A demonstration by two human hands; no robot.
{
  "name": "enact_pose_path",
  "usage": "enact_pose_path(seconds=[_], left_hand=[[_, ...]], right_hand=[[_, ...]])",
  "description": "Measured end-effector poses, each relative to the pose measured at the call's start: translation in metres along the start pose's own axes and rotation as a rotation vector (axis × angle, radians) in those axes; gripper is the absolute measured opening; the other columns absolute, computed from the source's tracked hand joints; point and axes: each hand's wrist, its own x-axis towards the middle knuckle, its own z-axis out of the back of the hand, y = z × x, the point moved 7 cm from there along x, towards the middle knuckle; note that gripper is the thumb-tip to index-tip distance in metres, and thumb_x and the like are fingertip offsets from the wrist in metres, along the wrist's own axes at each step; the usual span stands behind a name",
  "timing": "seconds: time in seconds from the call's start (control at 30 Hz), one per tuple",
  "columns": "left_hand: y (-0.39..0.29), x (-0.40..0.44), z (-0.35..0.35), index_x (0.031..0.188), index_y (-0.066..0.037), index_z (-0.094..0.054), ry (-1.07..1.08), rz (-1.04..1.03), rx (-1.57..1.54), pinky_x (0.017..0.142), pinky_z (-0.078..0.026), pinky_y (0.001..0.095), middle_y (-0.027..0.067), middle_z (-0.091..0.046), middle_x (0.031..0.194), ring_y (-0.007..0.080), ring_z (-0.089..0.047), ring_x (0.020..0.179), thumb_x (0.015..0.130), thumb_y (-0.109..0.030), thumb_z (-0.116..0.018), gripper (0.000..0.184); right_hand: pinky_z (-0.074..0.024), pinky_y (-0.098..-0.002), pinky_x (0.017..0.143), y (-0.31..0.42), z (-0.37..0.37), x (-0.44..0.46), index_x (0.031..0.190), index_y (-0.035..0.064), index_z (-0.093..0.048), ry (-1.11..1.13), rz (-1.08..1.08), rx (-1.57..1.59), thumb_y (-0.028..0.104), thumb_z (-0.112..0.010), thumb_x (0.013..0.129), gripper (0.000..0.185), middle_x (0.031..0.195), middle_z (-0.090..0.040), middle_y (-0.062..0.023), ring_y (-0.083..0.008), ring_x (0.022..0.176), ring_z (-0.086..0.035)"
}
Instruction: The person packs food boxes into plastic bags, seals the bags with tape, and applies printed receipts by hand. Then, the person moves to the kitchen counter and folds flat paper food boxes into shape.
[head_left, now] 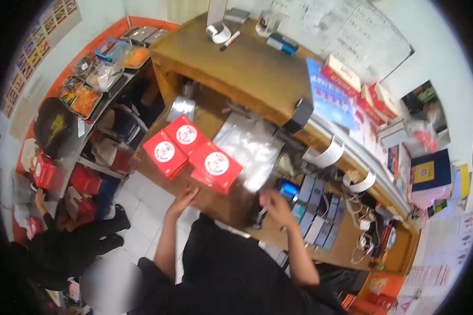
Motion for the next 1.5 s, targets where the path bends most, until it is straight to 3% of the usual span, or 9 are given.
enact_pose_path(seconds=[0.07,0.17,0.47,0.63,0.97,1.23,1.37,1.4,1.5], left_hand=[[0.006,0.027,-0.006,0.159,-0.001,-0.004,-0.066,-0.049,-0.226,0.114,-0.037,0.0438,0.0161,-0.007,0.166,0.0275,-0.02,0.152,0.089,-0.061,-0.067,0.112],[-0.036,0.031,-0.027,0.161,-0.015,-0.014,-0.295,-0.068,-0.205,0.114,-0.032,0.0508,0.0087,-0.025,0.162,0.0294,-0.029,0.147,0.093,-0.07,-0.052,0.095],[-0.075,0.027,-0.029,0.157,-0.009,-0.021,-0.286,-0.028,-0.131,0.1,-0.046,0.0382,0.014,-0.033,0.156,0.0281,-0.039,0.14,0.099,-0.06,-0.051,0.083],[-0.135,-0.024,-0.005,0.126,-0.002,-0.059,-0.379,-0.462,0.336,0.089,-0.048,0.0286,0.0091,-0.055,0.129,0.0149,-0.056,0.104,0.095,-0.018,-0.07,0.036],[-0.332,0.004,-0.1,0.11,0.001,-0.065,0.235,-0.64,0.692,0.085,-0.051,0.0304,0.01,-0.07,0.096,0.0165,-0.065,0.092,0.094,-0.011,-0.067,0.02],[-0.194,0.15,-0.221,0.122,0.0,-0.062,1.284,-0.178,1.337,0.097,-0.051,0.0402,0.0191,-0.068,0.117,0.0299,-0.065,0.112,0.098,-0.015,-0.058,0.029],[-0.122,0.215,-0.244,0.125,-0.002,-0.062,1.505,-0.385,1.545,0.1,-0.048,0.0427,0.0189,-0.065,0.121,0.0333,-0.062,0.115,0.092,-0.016,-0.061,0.036],[-0.109,0.223,-0.247,0.126,-0.003,-0.062,1.577,-0.442,1.58,0.101,-0.047,0.0433,0.0184,-0.065,0.122,0.0333,-0.061,0.116,0.091,-0.016,-0.062,0.038],[-0.096,0.206,-0.261,0.125,-0.005,-0.062,1.633,-0.943,1.769,0.103,-0.045,0.0439,0.0161,-0.063,0.123,0.0313,-0.058,0.119,0.088,-0.019,-0.066,0.04]], right_hand=[[-0.0438,-0.0411,0.104,0.01,-0.01,0.08,0.13,-0.0001,-0.058,-0.09,0.022,-0.213,0.042,-0.071,0.09,0.06,0.129,-0.059,-0.0214,-0.0316,0.124,-0.056],[-0.0408,-0.0408,0.109,-0.005,-0.04,0.164,0.14,-0.0009,-0.048,-0.011,-0.026,0.064,0.058,-0.072,0.085,0.084,0.136,-0.055,-0.0243,-0.0337,0.13,-0.052],[-0.0508,-0.0352,0.092,-0.1,-0.078,0.133,0.12,0.0005,-0.065,-0.164,-0.203,0.583,0.044,-0.065,0.094,0.051,0.118,-0.068,-0.0172,-0.0242,0.111,-0.063],[-0.0548,-0.043,0.086,-0.135,-0.056,0.122,0.126,0.006,-0.059,-0.125,-0.25,-0.34,0.033,-0.084,0.076,0.062,0.114,-0.066,-0.0196,-0.0364,0.103,-0.066],[-0.058,-0.0497,0.08,-0.14,-0.055,0.189,0.107,0.0047,-0.064,-0.167,-0.376,-0.633,0.015,-0.044,0.098,0.024,0.111,-0.063,-0.0241,-0.0422,0.091,-0.069],[-0.0488,-0.0522,0.1,-0.105,0.034,0.246,0.125,0.0074,-0.061,-0.446,-0.339,-0.48,0.028,-0.047,0.099,0.036,0.126,-0.062,-0.0247,-0.0421,0.114,-0.062],[-0.0051,-0.0496,0.125,-0.217,0.001,0.288,0.157,0.0156,-0.026,-0.348,-0.375,-0.509,0.049,-0.031,0.103,0.065,0.167,-0.012,-0.0117,-0.0299,0.154,-0.006],[-0.0291,-0.0499,0.117,-0.191,0.012,0.28,0.144,0.01,-0.047,-0.755,-0.076,-0.56,0.041,-0.043,0.101,0.053,0.153,-0.041,-0.0208,-0.0368,0.142,-0.038],[-0.0335,-0.0496,0.113,-0.177,0.021,0.261,0.138,0.0089,-0.051,-0.705,-0.171,-0.468,0.038,-0.046,0.1,0.048,0.144,-0.046,-0.0214,-0.0377,0.134,-0.044]])
